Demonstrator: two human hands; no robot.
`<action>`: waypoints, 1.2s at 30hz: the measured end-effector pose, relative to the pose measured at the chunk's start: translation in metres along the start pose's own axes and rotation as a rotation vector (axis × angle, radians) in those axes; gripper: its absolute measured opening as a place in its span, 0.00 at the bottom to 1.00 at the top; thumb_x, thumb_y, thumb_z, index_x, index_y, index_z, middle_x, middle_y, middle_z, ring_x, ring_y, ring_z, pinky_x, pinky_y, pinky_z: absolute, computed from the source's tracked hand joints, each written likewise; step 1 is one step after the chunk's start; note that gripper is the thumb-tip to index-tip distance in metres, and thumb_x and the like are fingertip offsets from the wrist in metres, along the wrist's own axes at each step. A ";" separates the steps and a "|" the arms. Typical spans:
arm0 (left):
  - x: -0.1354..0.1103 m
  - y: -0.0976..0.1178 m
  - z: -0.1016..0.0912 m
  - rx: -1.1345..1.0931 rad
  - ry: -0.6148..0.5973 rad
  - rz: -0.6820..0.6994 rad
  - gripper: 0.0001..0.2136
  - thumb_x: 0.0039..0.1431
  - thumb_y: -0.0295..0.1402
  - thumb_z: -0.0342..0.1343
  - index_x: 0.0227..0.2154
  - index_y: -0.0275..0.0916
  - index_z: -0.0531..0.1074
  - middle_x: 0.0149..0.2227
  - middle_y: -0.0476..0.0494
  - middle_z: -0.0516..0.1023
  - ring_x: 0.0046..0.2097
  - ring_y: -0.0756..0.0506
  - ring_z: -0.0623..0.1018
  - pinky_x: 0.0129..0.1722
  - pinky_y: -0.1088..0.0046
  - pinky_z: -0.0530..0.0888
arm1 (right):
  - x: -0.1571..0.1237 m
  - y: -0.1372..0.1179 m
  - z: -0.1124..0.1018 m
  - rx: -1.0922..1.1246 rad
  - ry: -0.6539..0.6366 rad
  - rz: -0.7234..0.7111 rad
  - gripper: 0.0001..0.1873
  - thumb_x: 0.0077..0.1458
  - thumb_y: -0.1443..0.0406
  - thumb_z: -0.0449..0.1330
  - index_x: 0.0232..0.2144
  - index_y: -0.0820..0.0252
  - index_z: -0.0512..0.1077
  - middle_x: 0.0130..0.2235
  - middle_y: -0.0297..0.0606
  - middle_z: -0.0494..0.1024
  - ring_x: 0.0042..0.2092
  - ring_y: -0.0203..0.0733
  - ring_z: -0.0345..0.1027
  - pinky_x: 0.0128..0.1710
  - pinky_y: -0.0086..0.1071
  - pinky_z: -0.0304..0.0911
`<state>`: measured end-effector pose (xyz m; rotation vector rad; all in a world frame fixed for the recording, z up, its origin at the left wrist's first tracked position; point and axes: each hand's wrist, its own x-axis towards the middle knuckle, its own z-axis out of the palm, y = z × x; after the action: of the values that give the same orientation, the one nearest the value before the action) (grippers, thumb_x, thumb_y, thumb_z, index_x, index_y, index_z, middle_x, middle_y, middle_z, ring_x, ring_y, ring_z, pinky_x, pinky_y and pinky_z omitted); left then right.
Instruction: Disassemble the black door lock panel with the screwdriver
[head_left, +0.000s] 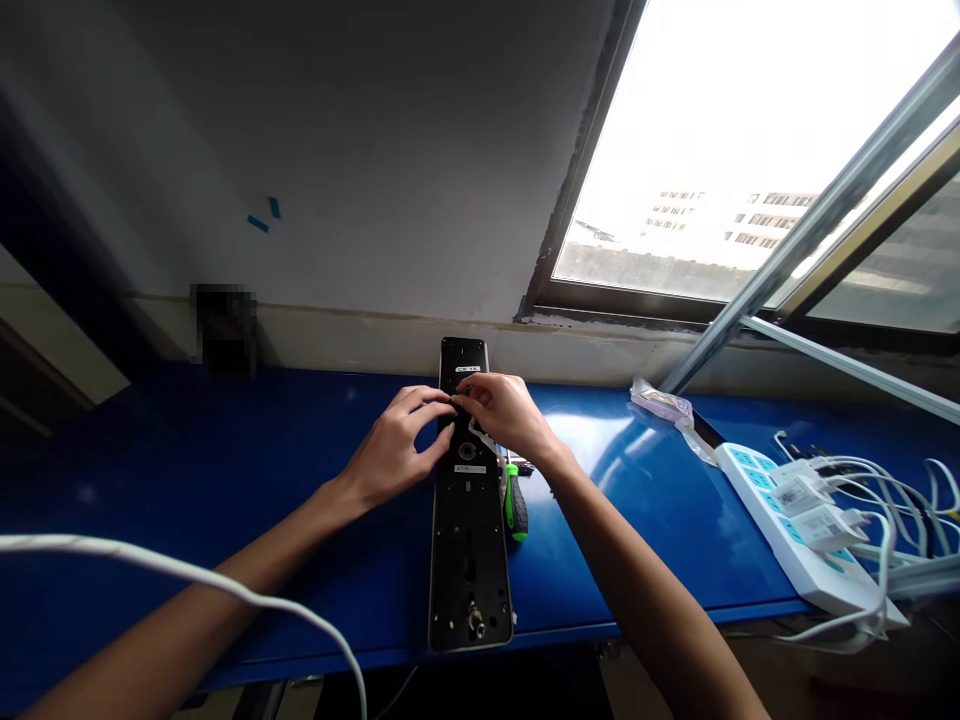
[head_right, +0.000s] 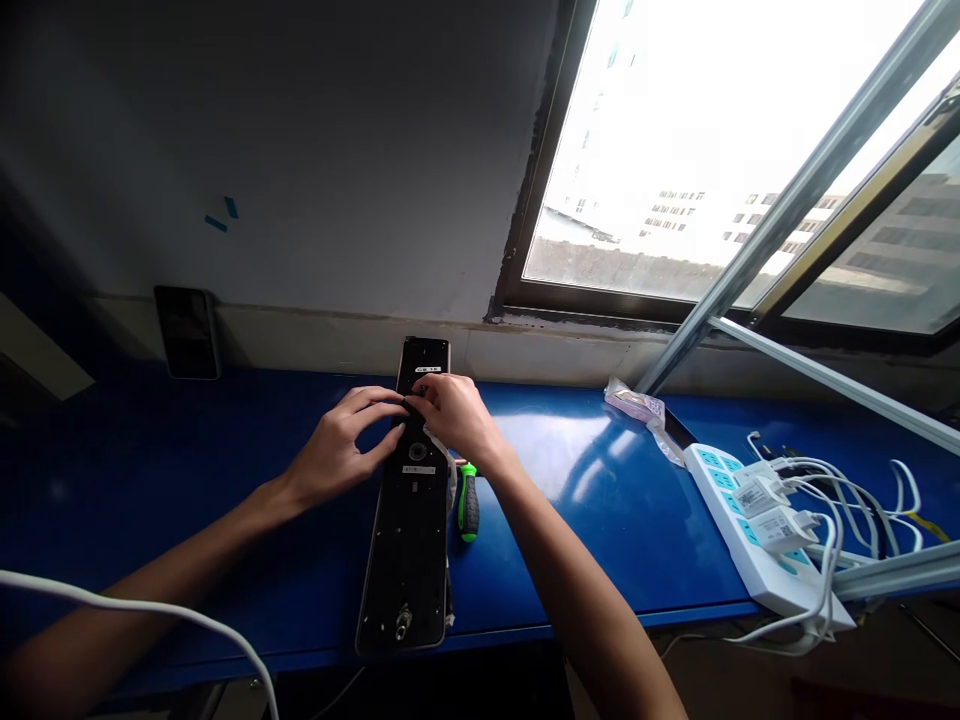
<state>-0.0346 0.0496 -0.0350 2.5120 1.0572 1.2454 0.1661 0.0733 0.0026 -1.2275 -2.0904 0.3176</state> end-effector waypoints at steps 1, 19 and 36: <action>0.000 -0.002 -0.001 0.005 0.007 -0.017 0.09 0.68 0.35 0.56 0.46 0.41 0.78 0.54 0.40 0.77 0.58 0.39 0.75 0.59 0.55 0.74 | 0.002 0.003 0.003 0.010 0.007 -0.008 0.09 0.64 0.62 0.62 0.37 0.60 0.81 0.29 0.35 0.81 0.29 0.35 0.70 0.33 0.29 0.63; 0.043 0.023 0.001 -0.775 -0.258 -0.153 0.20 0.69 0.52 0.53 0.47 0.39 0.75 0.49 0.38 0.80 0.51 0.39 0.79 0.52 0.60 0.76 | -0.008 -0.035 -0.072 0.076 0.375 -0.261 0.09 0.64 0.62 0.62 0.35 0.58 0.82 0.32 0.34 0.79 0.31 0.34 0.69 0.34 0.31 0.65; 0.071 0.042 0.014 -0.262 0.108 -0.272 0.17 0.52 0.32 0.61 0.16 0.39 0.59 0.26 0.52 0.61 0.29 0.50 0.63 0.29 0.71 0.60 | -0.036 0.009 -0.122 0.092 0.450 -0.224 0.06 0.61 0.62 0.67 0.34 0.57 0.83 0.29 0.33 0.78 0.28 0.34 0.70 0.28 0.33 0.65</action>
<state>0.0270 0.0671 0.0193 2.0515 1.1302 1.3495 0.2649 0.0323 0.0728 -0.8993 -1.7755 0.0277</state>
